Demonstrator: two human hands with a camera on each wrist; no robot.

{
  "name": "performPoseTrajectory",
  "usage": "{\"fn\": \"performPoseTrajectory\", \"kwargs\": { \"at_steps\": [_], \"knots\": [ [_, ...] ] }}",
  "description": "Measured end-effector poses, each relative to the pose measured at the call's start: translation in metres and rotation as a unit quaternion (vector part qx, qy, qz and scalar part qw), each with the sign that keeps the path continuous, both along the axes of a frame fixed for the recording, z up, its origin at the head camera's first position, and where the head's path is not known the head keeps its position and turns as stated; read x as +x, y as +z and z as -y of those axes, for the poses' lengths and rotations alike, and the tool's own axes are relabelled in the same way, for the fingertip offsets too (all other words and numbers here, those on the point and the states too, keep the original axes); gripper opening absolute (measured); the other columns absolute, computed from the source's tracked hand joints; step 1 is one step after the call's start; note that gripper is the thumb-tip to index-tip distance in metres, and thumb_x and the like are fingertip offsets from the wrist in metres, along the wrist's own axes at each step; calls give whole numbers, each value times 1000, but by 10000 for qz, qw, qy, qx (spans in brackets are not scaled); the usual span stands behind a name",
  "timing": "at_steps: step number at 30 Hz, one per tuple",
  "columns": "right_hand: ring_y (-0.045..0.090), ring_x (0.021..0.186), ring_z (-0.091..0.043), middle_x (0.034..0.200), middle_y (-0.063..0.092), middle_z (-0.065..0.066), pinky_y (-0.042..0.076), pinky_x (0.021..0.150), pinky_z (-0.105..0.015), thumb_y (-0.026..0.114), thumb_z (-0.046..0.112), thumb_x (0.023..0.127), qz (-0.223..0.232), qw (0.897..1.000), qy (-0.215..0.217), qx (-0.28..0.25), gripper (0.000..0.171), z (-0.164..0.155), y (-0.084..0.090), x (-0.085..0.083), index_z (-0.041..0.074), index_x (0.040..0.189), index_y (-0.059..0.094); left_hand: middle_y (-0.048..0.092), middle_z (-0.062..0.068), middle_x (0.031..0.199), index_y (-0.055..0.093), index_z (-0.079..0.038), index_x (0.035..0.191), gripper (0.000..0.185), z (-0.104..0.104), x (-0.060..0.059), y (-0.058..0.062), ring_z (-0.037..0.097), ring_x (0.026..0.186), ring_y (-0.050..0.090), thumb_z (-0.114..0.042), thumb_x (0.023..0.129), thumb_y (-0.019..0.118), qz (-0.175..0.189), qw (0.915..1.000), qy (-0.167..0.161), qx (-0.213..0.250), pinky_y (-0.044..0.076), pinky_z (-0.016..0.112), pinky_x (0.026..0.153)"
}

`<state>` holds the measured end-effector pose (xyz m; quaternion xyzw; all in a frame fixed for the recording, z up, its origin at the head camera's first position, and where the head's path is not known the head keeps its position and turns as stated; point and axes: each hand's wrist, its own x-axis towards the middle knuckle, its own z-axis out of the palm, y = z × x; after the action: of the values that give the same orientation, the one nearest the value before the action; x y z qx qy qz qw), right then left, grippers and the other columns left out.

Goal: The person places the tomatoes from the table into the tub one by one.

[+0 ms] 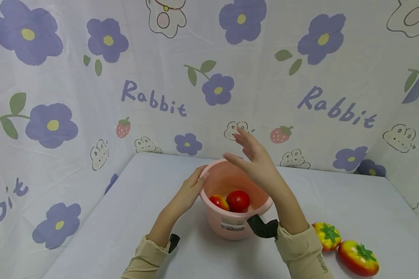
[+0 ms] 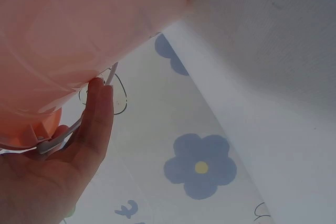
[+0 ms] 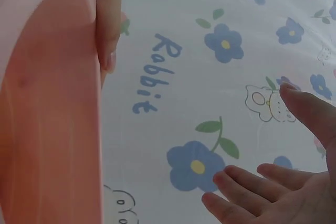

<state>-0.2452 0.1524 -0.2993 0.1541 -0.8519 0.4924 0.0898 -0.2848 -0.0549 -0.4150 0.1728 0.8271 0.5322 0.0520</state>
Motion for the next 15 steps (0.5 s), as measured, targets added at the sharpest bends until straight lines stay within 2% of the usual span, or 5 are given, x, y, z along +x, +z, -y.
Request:
{"fn": "performPoseTrajectory", "kwargs": {
  "at_steps": [15],
  "knots": [
    [32, 148, -28, 159, 34, -6, 32, 116, -52, 67, 33, 91, 116, 9991, -392, -66, 81, -20, -13, 7, 29, 156, 20, 41, 4, 155, 32, -24, 151, 51, -1, 2, 2, 33, 140, 43, -44, 104, 37, -38, 10000, 36, 48, 46, 58, 102]
  ]
}}
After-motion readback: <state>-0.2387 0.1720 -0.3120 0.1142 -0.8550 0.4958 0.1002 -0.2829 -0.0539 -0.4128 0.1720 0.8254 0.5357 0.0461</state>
